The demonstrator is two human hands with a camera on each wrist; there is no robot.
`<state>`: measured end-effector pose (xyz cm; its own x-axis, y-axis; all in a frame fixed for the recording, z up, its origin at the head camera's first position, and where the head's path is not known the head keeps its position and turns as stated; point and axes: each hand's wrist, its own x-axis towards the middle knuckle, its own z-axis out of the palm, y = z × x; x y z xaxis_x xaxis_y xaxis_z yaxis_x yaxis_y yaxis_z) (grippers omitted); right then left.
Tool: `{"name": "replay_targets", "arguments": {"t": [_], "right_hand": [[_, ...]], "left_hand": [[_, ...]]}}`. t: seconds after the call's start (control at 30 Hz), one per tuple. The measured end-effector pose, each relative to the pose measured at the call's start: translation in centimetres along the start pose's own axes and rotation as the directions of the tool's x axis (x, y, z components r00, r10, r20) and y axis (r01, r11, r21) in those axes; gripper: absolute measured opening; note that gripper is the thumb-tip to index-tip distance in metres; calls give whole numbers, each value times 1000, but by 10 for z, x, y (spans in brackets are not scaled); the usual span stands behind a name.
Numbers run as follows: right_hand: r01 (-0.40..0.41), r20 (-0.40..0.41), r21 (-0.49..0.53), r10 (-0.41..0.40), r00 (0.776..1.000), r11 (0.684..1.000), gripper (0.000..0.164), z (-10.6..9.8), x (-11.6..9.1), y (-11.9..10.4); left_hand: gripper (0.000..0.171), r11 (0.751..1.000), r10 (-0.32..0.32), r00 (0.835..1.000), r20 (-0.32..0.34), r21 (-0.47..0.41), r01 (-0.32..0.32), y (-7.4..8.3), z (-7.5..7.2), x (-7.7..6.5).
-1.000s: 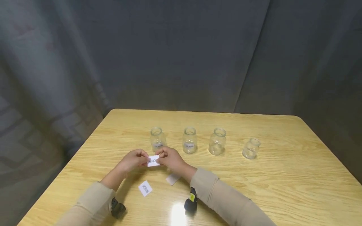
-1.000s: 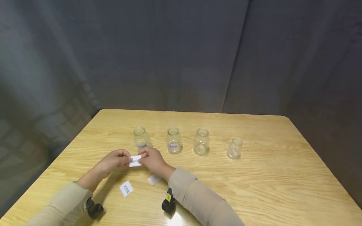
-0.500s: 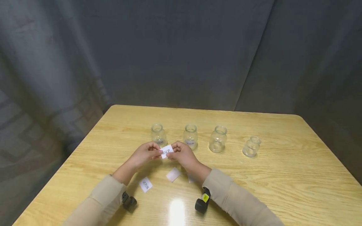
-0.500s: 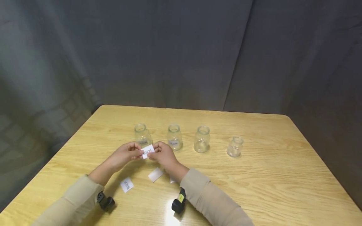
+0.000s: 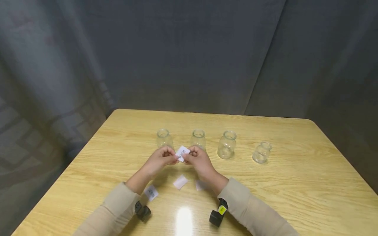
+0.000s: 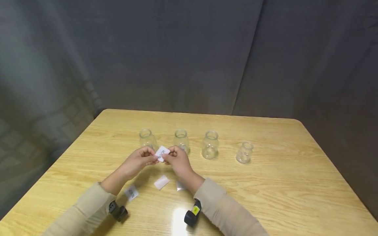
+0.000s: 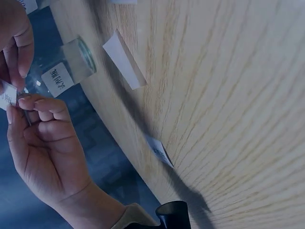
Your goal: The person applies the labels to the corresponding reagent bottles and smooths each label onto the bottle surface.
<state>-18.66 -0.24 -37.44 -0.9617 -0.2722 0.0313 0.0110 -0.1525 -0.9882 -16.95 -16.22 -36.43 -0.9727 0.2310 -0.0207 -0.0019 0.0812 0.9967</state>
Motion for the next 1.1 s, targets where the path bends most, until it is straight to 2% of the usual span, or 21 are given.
{"name": "replay_targets", "arguments": {"t": [0.2,0.47,0.6,0.77,0.9,1.1], "right_hand": [[5,-2,-48,-5,1000,999,7,-7,-3,-3],[11,97,-180,6,995,984,12,-18,-9,-11],[9,129,-217,20,991,976,14,-23,-10,-14],[1,103,-235,24,994,972,13,-26,-9,-16],[18,72,-203,-4,997,979,12,-28,-9,-18],[56,110,-181,-36,993,982,17,-34,-9,-21]], "left_hand": [[12,1000,0,999,47,24,-1,2,3,-1],[18,1000,9,1000,28,8,-9,5,6,4],[18,999,32,998,48,6,-32,5,9,9],[17,999,41,996,78,-3,-41,5,12,10],[14,998,51,990,130,-31,-48,8,14,9],[10,998,31,986,165,-67,-20,9,16,7]]}}
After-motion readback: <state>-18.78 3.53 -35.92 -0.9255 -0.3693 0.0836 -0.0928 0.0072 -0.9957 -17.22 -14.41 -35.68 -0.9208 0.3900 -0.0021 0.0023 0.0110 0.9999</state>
